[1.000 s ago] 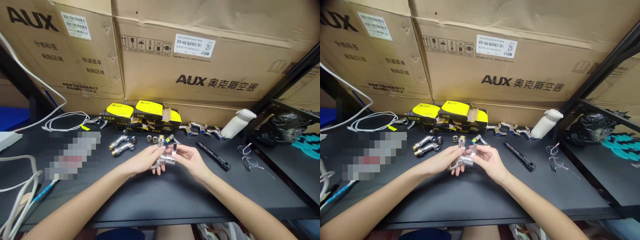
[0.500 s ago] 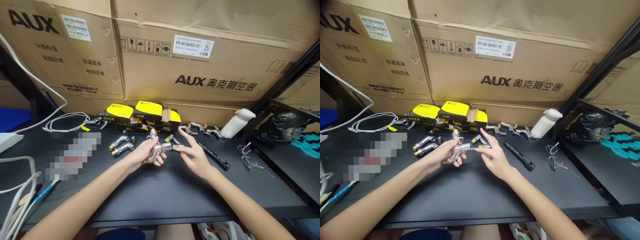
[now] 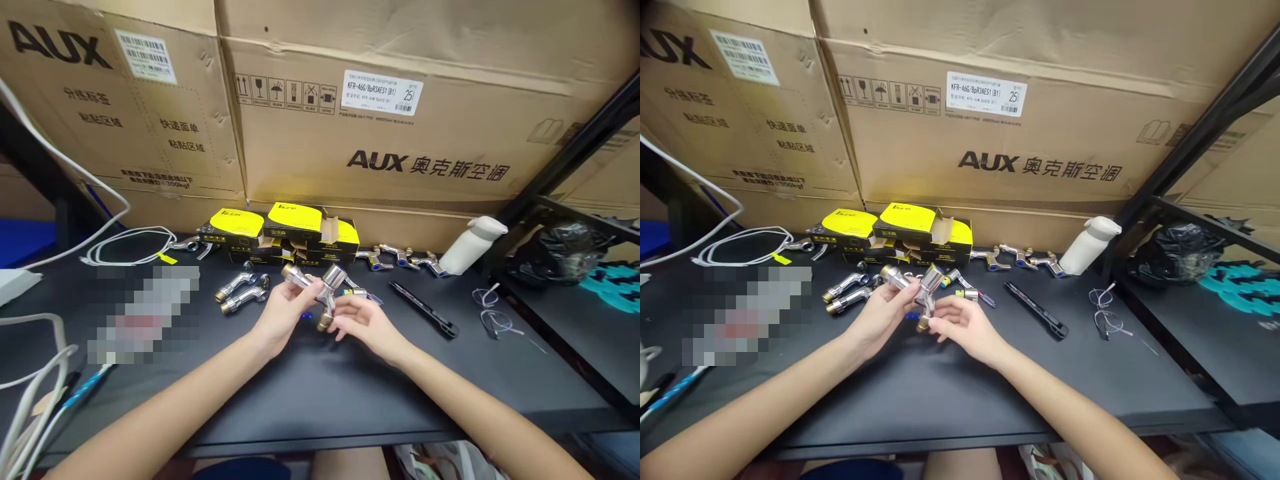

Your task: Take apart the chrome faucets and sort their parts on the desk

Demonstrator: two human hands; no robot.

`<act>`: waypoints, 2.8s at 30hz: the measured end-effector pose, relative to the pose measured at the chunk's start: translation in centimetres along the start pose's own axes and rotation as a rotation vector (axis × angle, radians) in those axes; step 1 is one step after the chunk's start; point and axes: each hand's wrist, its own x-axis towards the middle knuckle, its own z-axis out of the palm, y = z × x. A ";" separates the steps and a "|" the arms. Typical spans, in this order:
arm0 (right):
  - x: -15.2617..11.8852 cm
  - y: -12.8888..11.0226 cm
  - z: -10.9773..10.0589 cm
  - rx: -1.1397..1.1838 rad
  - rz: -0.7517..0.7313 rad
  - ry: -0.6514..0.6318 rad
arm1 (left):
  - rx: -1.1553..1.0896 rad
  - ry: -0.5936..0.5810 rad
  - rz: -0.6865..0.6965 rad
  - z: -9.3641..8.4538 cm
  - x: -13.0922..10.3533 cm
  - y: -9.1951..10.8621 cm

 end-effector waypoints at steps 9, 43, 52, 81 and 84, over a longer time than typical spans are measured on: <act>0.3 -0.3 -1.3 0.303 0.122 0.013 | 0.076 0.002 -0.128 -0.3 -0.1 0.7; 0.0 -1.7 -1.8 0.181 -0.004 0.103 | 0.400 -0.020 0.212 -0.4 -0.4 -0.4; -0.1 -0.7 -1.7 -0.405 -0.429 0.335 | 0.367 0.076 0.149 -0.7 0.4 0.8; 8.6 -0.7 -2.5 -0.790 -0.402 0.180 | 0.183 0.399 0.417 -2.6 1.9 3.2; 6.2 -1.4 -2.4 -0.443 -0.334 0.321 | 0.443 0.187 0.456 -1.5 0.5 2.4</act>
